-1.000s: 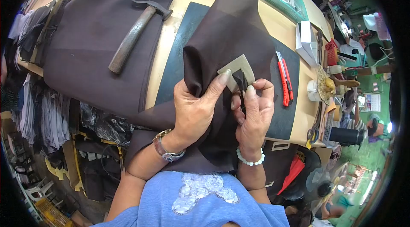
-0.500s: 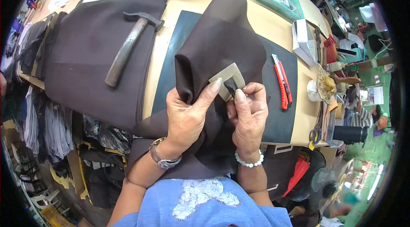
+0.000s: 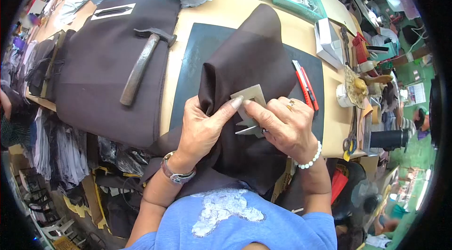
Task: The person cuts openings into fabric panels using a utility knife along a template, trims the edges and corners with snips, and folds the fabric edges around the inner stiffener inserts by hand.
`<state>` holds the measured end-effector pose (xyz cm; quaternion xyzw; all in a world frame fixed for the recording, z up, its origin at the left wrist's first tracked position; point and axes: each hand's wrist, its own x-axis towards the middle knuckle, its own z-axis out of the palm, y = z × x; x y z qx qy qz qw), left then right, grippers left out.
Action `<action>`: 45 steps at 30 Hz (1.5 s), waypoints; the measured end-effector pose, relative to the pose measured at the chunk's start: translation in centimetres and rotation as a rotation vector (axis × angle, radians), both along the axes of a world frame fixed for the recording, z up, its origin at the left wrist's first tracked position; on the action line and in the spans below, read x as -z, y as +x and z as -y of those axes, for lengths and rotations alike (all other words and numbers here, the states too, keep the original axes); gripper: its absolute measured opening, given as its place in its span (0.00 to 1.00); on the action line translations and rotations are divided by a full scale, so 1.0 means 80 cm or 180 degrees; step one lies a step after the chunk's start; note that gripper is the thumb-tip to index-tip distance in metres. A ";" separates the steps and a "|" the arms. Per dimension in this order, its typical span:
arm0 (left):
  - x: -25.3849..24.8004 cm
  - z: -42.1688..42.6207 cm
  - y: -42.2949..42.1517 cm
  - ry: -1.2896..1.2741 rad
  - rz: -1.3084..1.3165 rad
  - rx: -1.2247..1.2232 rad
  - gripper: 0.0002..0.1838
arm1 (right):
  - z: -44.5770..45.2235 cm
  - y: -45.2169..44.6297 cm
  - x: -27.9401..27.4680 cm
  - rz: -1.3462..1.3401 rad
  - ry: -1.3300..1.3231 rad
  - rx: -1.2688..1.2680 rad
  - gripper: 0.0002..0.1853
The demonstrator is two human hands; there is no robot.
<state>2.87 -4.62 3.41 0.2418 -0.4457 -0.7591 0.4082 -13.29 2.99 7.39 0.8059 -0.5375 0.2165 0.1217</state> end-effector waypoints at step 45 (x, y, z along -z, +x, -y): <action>-0.208 0.300 0.390 -0.4443 0.7133 -0.1416 0.13 | -0.027 -0.002 0.060 0.2378 0.0090 0.1100 0.10</action>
